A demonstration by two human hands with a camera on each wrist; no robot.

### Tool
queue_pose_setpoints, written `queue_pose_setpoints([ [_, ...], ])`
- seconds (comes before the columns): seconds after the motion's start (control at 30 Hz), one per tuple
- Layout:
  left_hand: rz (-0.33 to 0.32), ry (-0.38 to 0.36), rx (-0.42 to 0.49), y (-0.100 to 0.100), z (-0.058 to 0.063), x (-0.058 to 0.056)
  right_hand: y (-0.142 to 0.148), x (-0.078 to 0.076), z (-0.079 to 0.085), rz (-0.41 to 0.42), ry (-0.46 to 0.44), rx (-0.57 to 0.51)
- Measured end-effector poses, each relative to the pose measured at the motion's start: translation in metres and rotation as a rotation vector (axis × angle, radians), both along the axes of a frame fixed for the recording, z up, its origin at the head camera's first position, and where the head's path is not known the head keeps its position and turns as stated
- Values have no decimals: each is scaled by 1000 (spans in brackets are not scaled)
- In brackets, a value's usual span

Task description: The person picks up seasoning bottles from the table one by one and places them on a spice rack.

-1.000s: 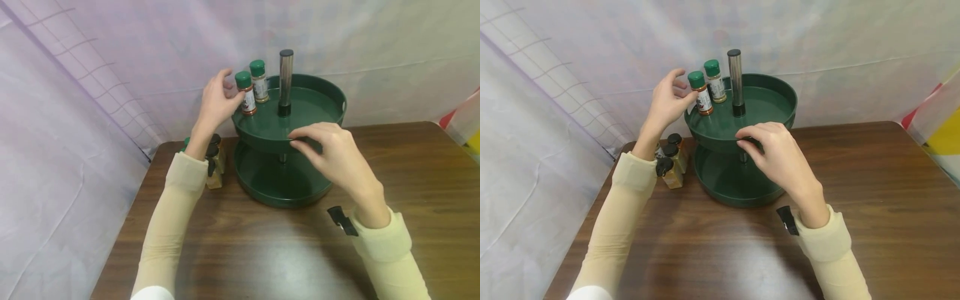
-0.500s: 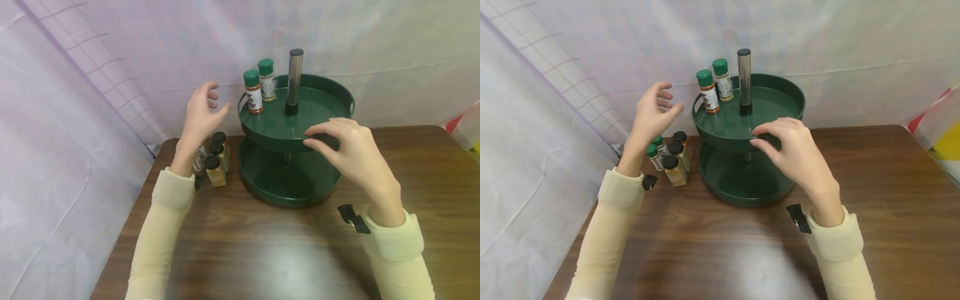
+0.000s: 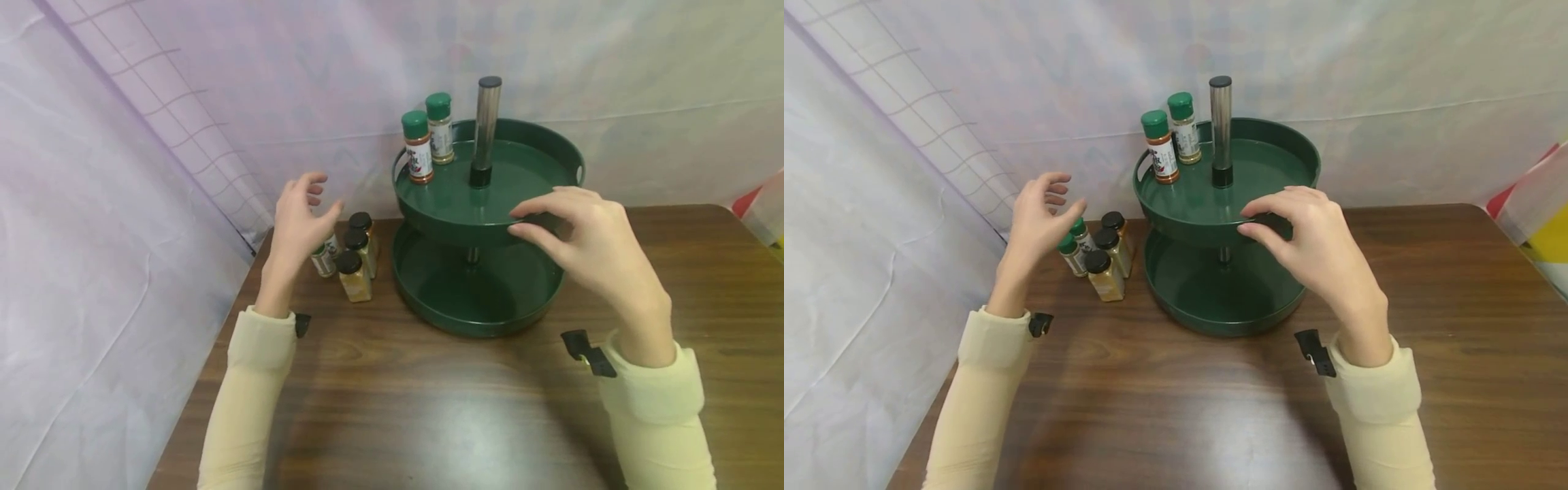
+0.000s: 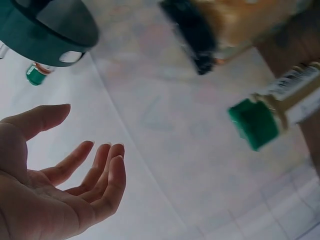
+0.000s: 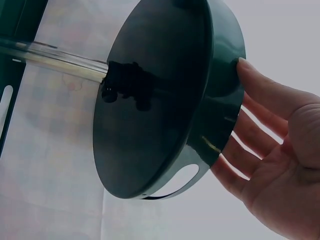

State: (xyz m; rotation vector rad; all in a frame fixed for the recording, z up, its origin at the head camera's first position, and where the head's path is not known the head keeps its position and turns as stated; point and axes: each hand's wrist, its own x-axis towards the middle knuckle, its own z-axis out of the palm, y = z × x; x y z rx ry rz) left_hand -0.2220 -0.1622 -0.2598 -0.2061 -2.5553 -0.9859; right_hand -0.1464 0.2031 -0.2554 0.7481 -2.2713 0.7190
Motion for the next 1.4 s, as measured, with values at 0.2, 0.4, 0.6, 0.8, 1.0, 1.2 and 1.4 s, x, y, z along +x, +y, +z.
queue_pose_setpoints([
  [0.2, 35, -43, 2, -16, -21, -1, 4, 0, 0, -14, -17, -2],
  [0.4, 80, -124, 28, -31, -46, -3, 5, -1, -1, -10, -16, -5],
  [0.6, 113, -143, 32, -41, -65, -8, 6, -1, -1, -19, -17, 4],
  [0.8, 123, -147, 27, -46, -78, -11, 6, 0, -1, -18, -25, 11],
  [1.0, 137, -167, 35, -52, -90, -15, 5, -1, 0, -25, -34, 15],
  [1.2, 147, -140, 74, -54, -98, -18, 5, -1, 0, -22, -34, 13],
  [1.4, 147, -92, 84, -56, -106, -21, 5, -1, -1, -17, -33, 16],
])
